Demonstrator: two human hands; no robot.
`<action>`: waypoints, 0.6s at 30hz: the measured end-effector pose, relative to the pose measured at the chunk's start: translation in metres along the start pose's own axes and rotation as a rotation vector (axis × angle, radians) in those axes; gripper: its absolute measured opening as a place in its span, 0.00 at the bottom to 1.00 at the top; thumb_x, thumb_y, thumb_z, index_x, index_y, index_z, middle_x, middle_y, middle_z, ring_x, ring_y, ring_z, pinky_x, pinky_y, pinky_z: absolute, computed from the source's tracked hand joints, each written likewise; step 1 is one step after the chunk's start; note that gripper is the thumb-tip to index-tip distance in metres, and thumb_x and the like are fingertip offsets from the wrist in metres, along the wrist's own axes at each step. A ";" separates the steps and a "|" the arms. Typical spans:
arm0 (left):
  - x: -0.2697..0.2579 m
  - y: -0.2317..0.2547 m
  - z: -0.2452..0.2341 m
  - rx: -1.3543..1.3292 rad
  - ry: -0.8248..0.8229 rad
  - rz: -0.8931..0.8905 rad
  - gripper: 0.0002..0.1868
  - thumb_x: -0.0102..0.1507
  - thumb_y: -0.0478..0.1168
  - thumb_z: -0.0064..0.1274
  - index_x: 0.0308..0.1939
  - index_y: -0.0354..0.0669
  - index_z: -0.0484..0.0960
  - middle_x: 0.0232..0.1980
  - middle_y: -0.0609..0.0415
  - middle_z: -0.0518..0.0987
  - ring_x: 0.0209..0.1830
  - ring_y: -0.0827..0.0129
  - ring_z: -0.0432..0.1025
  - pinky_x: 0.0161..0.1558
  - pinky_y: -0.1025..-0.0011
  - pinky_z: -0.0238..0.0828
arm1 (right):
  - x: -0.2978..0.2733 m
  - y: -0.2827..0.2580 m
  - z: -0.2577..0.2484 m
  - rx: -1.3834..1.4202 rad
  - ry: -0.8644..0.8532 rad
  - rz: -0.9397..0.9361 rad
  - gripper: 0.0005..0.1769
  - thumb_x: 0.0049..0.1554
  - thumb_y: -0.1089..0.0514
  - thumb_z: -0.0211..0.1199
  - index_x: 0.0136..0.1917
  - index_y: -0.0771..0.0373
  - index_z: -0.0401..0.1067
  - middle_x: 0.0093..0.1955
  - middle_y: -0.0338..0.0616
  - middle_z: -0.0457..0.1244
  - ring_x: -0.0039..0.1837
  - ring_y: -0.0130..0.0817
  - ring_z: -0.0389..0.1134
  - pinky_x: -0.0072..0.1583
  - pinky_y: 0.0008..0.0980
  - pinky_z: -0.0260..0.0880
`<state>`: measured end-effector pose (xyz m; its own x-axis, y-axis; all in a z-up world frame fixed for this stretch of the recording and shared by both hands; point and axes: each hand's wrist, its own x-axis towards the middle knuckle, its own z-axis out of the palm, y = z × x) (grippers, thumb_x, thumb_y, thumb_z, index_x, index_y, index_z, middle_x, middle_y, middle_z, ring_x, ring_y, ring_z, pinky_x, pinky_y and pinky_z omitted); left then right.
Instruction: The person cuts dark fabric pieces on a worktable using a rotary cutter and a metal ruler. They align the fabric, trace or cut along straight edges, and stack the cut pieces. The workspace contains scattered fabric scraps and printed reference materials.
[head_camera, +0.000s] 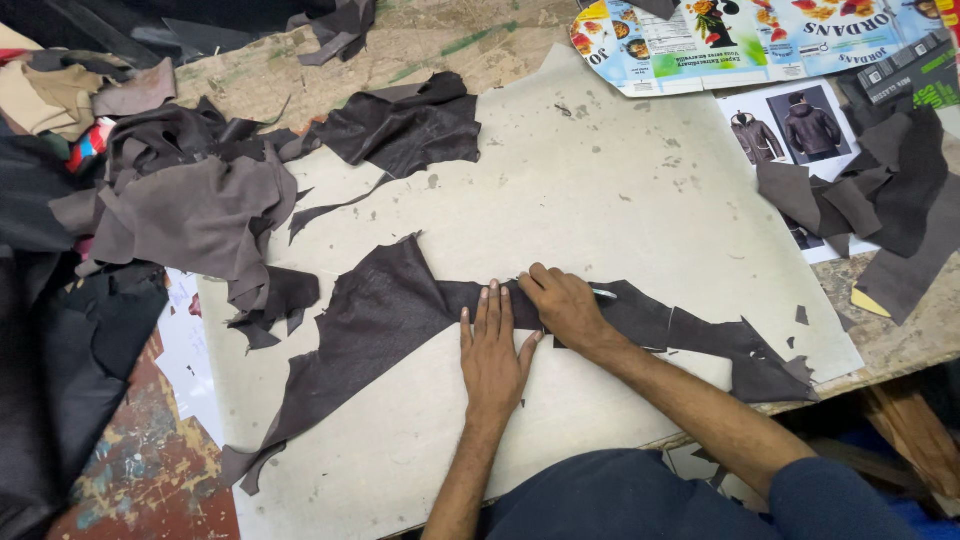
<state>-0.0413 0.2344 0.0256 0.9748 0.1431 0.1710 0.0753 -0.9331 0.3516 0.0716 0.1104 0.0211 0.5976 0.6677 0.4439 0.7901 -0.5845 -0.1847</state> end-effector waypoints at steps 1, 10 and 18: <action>-0.001 0.000 0.003 0.000 0.010 0.008 0.43 0.67 0.62 0.45 0.76 0.36 0.58 0.80 0.46 0.56 0.82 0.60 0.46 0.78 0.50 0.35 | -0.004 0.002 0.001 -0.002 0.002 -0.018 0.15 0.51 0.70 0.63 0.53 0.67 0.73 0.48 0.44 0.65 0.43 0.35 0.68 0.43 0.34 0.71; 0.000 -0.004 0.006 0.046 0.034 0.022 0.39 0.68 0.58 0.44 0.76 0.39 0.58 0.81 0.47 0.56 0.81 0.61 0.47 0.78 0.50 0.37 | -0.099 0.075 -0.061 -0.135 -0.065 0.028 0.23 0.47 0.74 0.62 0.57 0.66 0.75 0.48 0.42 0.67 0.43 0.34 0.68 0.44 0.34 0.70; -0.002 -0.009 0.005 -0.001 0.049 0.049 0.38 0.69 0.54 0.44 0.76 0.34 0.57 0.80 0.43 0.55 0.81 0.58 0.47 0.77 0.49 0.37 | -0.157 0.108 -0.151 -0.308 -0.310 0.292 0.18 0.49 0.69 0.60 0.53 0.61 0.75 0.47 0.40 0.67 0.46 0.36 0.71 0.46 0.34 0.73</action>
<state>-0.0431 0.2410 0.0175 0.9659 0.1131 0.2330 0.0272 -0.9390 0.3430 0.0425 -0.1267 0.0638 0.8360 0.5347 0.1234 0.5360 -0.8439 0.0254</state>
